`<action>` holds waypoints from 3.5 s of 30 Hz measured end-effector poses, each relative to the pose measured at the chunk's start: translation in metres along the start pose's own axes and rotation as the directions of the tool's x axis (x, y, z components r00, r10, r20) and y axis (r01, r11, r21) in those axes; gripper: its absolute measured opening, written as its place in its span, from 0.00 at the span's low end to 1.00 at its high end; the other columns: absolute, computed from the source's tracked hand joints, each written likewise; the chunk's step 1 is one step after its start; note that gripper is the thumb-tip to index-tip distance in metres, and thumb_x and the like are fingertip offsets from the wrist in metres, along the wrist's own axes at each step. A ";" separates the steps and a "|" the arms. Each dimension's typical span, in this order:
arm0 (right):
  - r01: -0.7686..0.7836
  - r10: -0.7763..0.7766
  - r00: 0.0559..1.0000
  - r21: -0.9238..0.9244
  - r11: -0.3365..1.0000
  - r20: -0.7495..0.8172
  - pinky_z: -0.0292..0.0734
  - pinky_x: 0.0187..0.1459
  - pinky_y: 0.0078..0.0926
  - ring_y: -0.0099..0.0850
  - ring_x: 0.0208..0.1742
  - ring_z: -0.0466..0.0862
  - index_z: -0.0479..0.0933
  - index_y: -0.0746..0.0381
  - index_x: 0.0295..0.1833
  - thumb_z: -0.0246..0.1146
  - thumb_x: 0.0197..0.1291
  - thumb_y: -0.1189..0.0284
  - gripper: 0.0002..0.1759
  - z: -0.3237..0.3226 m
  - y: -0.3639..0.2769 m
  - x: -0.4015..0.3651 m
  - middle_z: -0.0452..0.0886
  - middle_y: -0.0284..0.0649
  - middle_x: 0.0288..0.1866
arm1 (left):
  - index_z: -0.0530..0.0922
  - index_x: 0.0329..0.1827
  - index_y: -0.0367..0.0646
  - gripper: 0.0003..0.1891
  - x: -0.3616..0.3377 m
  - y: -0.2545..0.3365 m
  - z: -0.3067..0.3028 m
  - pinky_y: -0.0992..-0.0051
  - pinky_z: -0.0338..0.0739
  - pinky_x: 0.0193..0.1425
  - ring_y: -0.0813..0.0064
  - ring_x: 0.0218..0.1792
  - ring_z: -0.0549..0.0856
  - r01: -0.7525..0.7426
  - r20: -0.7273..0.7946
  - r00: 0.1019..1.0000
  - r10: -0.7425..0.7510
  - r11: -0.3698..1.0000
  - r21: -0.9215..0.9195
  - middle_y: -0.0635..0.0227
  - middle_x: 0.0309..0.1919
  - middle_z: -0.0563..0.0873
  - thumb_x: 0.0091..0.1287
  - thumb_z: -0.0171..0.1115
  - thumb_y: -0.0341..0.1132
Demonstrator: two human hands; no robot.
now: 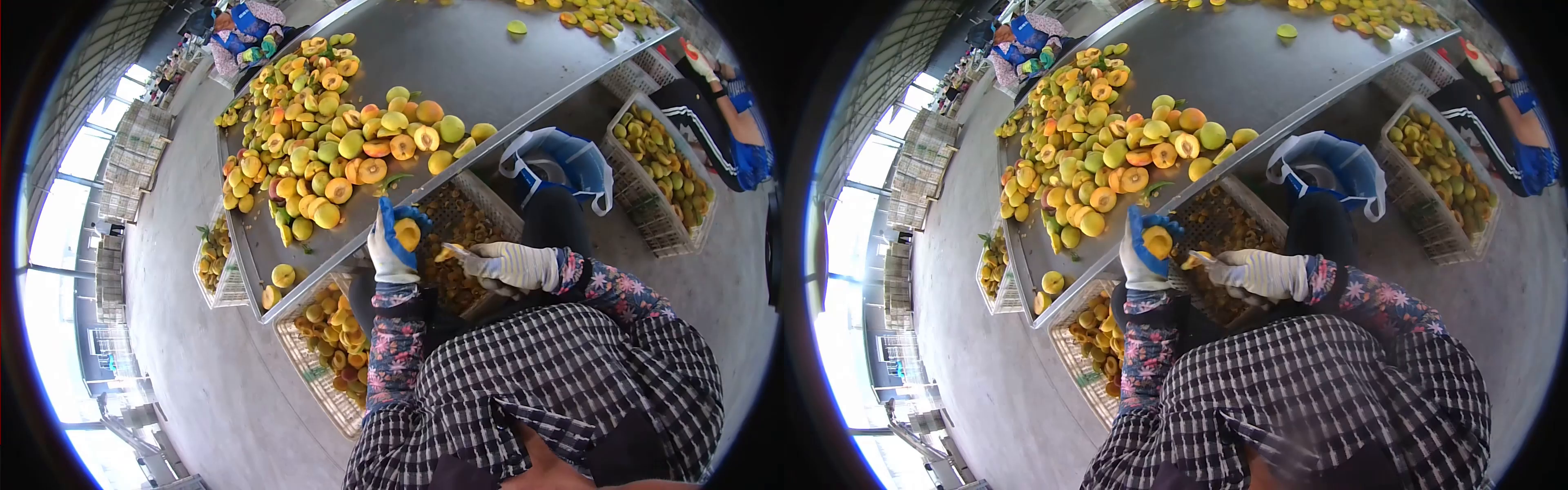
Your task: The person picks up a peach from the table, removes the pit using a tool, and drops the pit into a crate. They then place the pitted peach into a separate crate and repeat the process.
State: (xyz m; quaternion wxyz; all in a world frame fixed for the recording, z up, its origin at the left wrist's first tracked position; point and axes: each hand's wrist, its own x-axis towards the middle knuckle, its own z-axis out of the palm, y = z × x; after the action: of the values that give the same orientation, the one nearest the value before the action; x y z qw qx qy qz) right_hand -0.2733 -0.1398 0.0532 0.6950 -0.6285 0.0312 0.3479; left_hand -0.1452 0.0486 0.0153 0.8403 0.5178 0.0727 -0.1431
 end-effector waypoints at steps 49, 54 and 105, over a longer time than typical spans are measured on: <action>0.296 -0.737 0.655 -0.841 0.453 -0.166 0.77 0.35 0.43 0.51 0.35 0.84 0.72 0.67 0.49 0.61 0.66 0.64 0.17 0.002 -0.034 0.033 0.83 0.53 0.34 | 0.73 0.56 0.40 0.31 -0.007 0.008 0.018 0.61 0.83 0.54 0.61 0.49 0.84 -0.171 0.190 0.961 0.202 0.971 -0.167 0.58 0.49 0.82 0.71 0.51 0.62; 0.195 -0.757 0.628 -0.905 0.379 -0.181 0.80 0.33 0.44 0.50 0.34 0.85 0.73 0.68 0.50 0.60 0.66 0.63 0.18 0.008 -0.031 0.040 0.84 0.51 0.34 | 0.72 0.56 0.39 0.29 -0.011 0.001 0.023 0.64 0.80 0.59 0.63 0.50 0.83 -0.234 0.242 0.939 0.245 0.970 -0.072 0.58 0.50 0.80 0.74 0.46 0.60; 0.091 -0.093 0.986 -0.025 0.996 -0.136 0.70 0.19 0.28 0.30 0.18 0.75 0.71 0.60 0.54 0.53 0.71 0.48 0.25 0.006 0.003 0.063 0.74 0.36 0.22 | 0.77 0.46 0.31 0.28 0.008 -0.032 0.011 0.59 0.85 0.39 0.60 0.34 0.86 -0.130 0.057 0.989 0.133 0.990 -0.052 0.55 0.35 0.84 0.74 0.52 0.55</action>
State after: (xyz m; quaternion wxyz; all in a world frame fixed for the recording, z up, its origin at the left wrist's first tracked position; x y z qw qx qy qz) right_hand -0.2291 -0.1065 0.0215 0.7006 -0.6581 0.0467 0.2718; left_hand -0.1484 0.0244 -0.0090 0.8620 0.4964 0.0165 -0.1009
